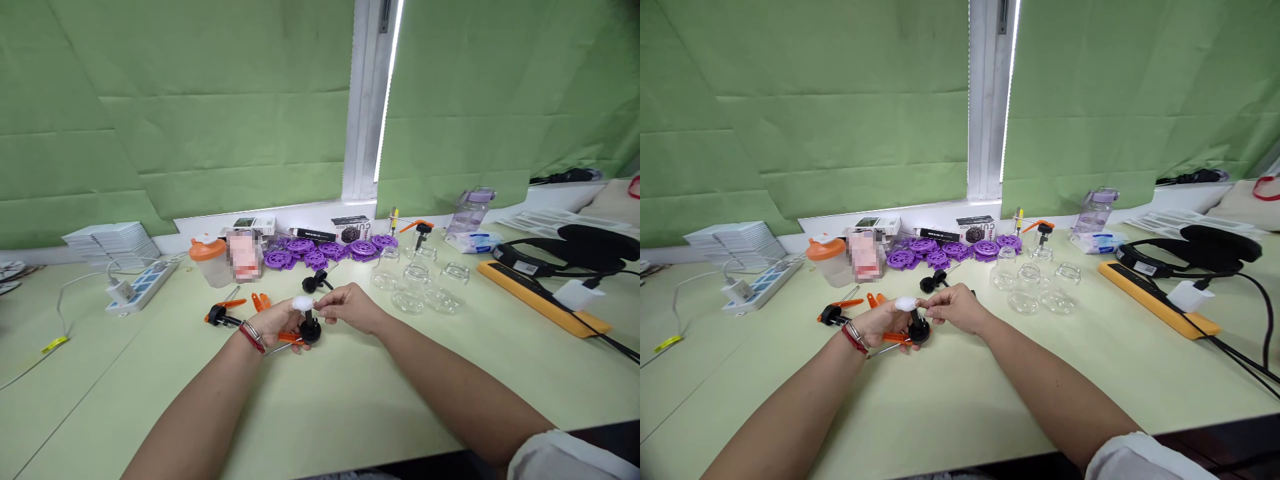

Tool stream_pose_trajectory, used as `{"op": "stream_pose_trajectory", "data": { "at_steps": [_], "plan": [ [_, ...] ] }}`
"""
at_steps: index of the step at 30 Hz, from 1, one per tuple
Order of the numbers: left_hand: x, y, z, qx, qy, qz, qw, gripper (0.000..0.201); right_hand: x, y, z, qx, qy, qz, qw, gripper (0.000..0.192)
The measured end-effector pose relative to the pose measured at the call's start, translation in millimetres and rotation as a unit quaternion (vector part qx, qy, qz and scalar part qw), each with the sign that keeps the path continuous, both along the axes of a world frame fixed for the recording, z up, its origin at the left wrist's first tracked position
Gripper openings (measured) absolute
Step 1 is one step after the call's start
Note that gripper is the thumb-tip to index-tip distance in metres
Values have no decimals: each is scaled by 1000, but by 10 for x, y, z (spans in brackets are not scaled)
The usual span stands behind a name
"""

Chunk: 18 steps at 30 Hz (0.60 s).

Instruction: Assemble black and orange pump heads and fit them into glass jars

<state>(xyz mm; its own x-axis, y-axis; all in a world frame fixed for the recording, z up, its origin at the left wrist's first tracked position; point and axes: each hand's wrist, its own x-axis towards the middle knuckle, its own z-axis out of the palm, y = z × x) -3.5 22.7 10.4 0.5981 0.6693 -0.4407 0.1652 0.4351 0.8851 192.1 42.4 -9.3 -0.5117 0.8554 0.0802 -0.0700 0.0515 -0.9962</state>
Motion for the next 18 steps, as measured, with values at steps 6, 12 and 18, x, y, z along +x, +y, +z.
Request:
{"op": "stream_pose_trajectory", "data": {
  "at_steps": [6,12,18],
  "plan": [
    [10,11,16,-6,7,-21,1000,54,25,6,4,-25,-3,36,999,37],
    [16,2,31,1,13,-12,1000,52,-16,3,-29,27,-17,20,999,23],
    [24,-4,24,-1,16,-10,1000,52,-111,-25,-78,156,-37,-5,987,12]
  ]
}}
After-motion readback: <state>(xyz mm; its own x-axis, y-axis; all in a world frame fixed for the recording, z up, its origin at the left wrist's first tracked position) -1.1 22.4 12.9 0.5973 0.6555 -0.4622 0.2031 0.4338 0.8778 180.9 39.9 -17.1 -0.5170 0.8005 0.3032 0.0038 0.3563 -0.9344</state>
